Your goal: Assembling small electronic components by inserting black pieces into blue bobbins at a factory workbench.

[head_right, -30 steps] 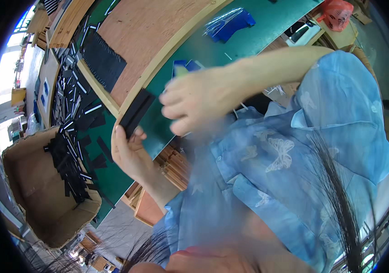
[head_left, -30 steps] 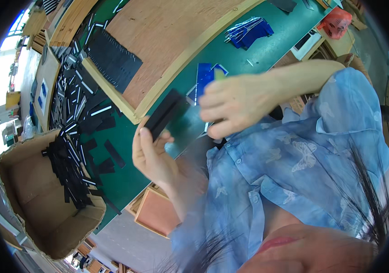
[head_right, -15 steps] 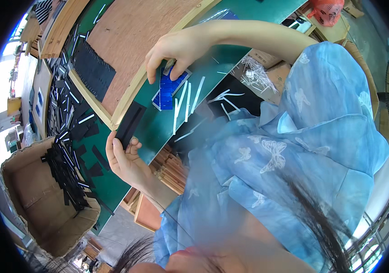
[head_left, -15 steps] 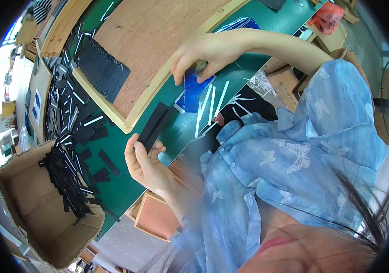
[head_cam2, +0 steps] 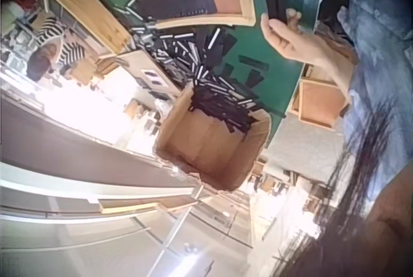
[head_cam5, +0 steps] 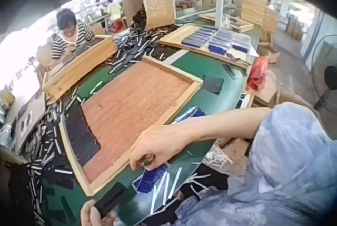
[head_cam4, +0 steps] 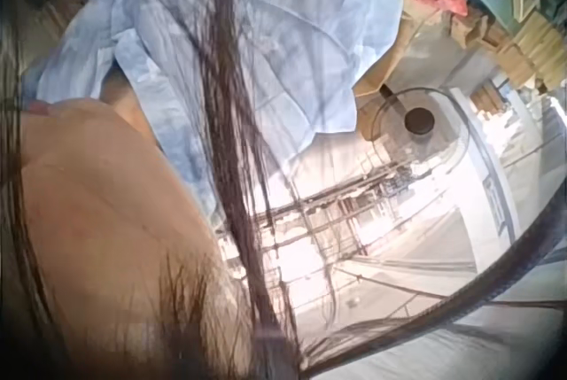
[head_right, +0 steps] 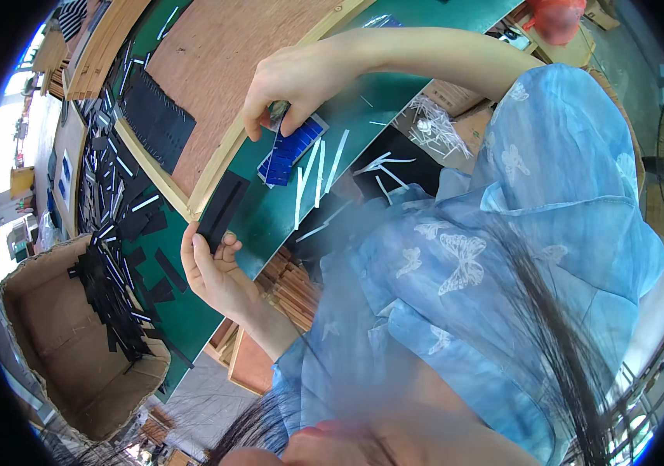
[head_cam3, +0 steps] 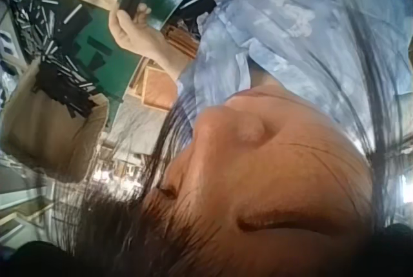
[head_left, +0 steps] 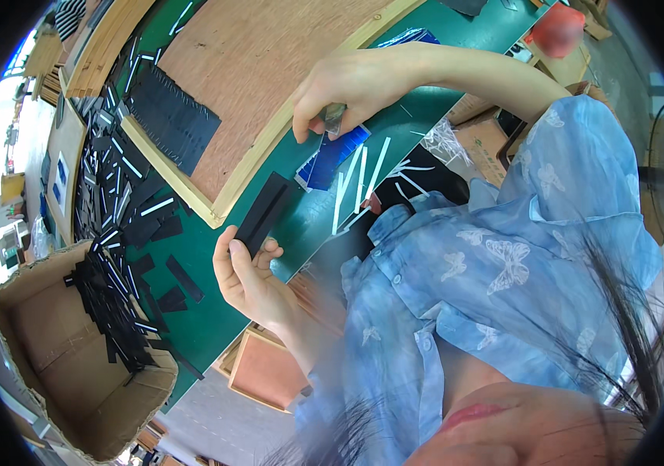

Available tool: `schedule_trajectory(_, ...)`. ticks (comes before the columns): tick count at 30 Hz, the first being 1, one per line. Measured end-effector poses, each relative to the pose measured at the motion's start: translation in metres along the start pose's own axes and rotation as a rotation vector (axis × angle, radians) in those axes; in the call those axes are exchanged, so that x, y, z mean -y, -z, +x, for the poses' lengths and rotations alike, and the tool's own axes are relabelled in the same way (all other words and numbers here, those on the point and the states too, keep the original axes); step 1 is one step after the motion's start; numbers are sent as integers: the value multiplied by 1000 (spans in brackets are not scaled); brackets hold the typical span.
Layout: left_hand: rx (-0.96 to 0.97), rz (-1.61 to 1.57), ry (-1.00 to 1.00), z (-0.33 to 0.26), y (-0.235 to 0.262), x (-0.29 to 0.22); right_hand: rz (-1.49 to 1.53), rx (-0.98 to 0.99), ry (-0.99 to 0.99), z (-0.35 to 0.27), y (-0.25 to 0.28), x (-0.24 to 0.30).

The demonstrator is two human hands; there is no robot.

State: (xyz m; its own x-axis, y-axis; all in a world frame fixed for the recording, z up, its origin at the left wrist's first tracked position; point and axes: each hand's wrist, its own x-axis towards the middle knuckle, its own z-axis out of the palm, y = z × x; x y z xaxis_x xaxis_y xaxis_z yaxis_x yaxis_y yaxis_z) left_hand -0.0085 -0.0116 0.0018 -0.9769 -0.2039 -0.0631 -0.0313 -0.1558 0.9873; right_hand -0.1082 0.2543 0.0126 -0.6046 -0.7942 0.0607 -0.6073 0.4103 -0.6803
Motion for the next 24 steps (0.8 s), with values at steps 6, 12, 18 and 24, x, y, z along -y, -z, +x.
schedule_trajectory(6, 11, 2, -4, 0, 2, 0, 206, 2, -130, -4, 12, 24)
schedule_trajectory(12, 15, 0, 1, 0, 2, 2, 294, -116, -386, -16, -4, 26)
schedule_trajectory(18, -17, -11, -4, 1, 2, 4, -105, -357, -165, -47, -28, 11)
schedule_trajectory(24, 3, 12, 9, 1, 3, 6, -150, -361, -198, -55, -39, 12)
